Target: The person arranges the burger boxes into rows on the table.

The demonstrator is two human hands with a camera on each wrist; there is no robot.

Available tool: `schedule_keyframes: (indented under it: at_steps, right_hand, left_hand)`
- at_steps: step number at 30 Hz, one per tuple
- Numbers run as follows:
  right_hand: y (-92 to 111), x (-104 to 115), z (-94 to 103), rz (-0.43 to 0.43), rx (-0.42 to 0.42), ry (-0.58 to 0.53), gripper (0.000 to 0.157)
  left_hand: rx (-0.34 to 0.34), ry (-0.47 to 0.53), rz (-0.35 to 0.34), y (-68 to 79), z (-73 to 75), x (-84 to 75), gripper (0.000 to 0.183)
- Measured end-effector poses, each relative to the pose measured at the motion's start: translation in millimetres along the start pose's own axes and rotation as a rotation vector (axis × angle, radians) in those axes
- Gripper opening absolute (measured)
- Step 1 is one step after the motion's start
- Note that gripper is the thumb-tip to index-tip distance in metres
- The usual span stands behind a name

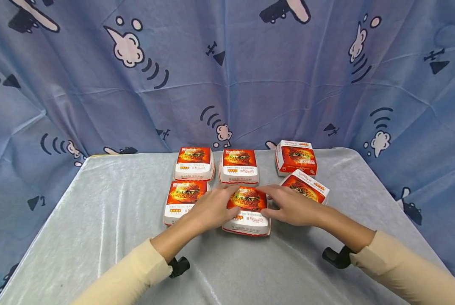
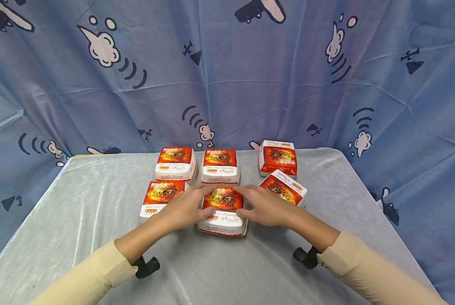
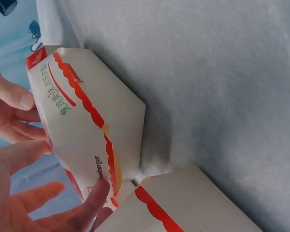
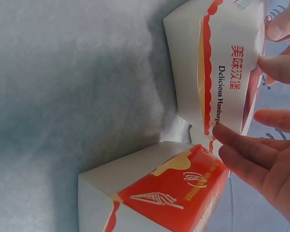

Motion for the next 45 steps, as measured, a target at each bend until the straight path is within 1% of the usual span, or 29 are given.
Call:
schedule_keyframes:
  at_steps: [6, 9, 16, 23, 27, 45]
  right_hand:
    - [-3.2, -1.6, -0.2, -0.018, 0.03, -0.032, 0.062]
    - [-3.7, -2.3, -0.2, -0.023, 0.038, -0.045, 0.062]
    - [-3.8, -1.9, -1.3, -0.03, 0.042, -0.03, 0.062]
    - [-4.3, -1.9, -2.8, -0.026, 0.039, -0.031, 0.063]
    - [-5.7, -2.1, -4.0, -0.05, 0.047, -0.035, 0.066]
    - [-6.1, -2.3, -6.4, -0.086, 0.065, -0.029, 0.069]
  left_hand:
    - [0.029, 0.011, 0.023, 0.0, -0.3, 1.2, 0.059]
    - [0.04, 0.008, 0.023, -0.1, -1.3, 1.1, 0.057]
    - [0.015, -0.027, 0.006, 0.4, -1.3, 0.7, 0.046]
    - [0.024, -0.024, 0.023, 0.0, 0.1, 0.6, 0.044]
    - [0.032, -0.021, 0.032, -0.1, 1.0, 0.6, 0.045]
    - [0.058, -0.027, 0.05, -0.9, 2.8, 1.1, 0.048]
Point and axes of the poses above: each hand's wrist, its own y-axis away from the middle knuckle, its own z-axis out of the back of the hand, x = y × z, the point moved 4 cm from there along -y, towards the middle knuckle, and after that the axes turned 3 degrees about -y, right-handed, at the moved point
